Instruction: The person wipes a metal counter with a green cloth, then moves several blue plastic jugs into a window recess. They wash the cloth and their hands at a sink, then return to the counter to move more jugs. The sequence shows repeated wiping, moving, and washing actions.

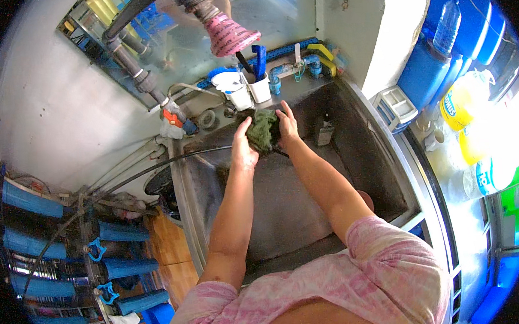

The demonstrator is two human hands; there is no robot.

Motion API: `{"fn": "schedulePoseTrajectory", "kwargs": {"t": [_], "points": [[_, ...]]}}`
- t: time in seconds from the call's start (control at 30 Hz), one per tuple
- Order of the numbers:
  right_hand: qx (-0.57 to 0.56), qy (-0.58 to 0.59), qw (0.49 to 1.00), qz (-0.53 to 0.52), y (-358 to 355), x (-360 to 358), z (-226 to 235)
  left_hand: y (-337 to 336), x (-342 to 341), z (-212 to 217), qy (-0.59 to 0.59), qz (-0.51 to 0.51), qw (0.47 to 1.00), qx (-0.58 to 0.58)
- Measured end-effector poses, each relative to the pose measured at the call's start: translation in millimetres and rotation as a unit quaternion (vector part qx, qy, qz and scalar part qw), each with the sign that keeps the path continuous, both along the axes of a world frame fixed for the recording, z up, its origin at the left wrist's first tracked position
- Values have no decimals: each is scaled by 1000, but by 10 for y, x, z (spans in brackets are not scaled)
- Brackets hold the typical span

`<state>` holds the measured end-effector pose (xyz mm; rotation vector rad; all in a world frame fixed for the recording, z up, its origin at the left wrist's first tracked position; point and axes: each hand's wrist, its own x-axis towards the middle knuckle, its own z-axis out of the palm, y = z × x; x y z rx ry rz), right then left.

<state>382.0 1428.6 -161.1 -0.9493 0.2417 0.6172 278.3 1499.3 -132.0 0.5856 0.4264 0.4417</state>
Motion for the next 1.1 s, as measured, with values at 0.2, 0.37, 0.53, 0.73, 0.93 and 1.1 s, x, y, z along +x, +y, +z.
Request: {"fn": "schedulePoseTrajectory", "kwargs": {"t": [0.2, 0.37, 0.53, 0.73, 0.93, 1.1], "points": [[-332, -386, 857, 75, 73, -637, 317, 315, 143, -872, -86, -69, 989, -97], [-398, -606, 686, 67, -20, -1089, 675, 491, 324, -1601, -224, -186, 940, 176], [-493, -462, 737, 22, 81, -516, 855, 109, 356, -910, 118, 98, 988, -10], [-454, -544, 691, 143, 136, -711, 644, 18, 200, -389, 25, 47, 997, -52], [-441, -454, 752, 183, 355, -46, 801, -66, -97, -603, 131, 45, 989, 47], [-164, -316, 909, 215, 121, 346, 835, -122, -214, -519, -27, 14, 999, -22]]}}
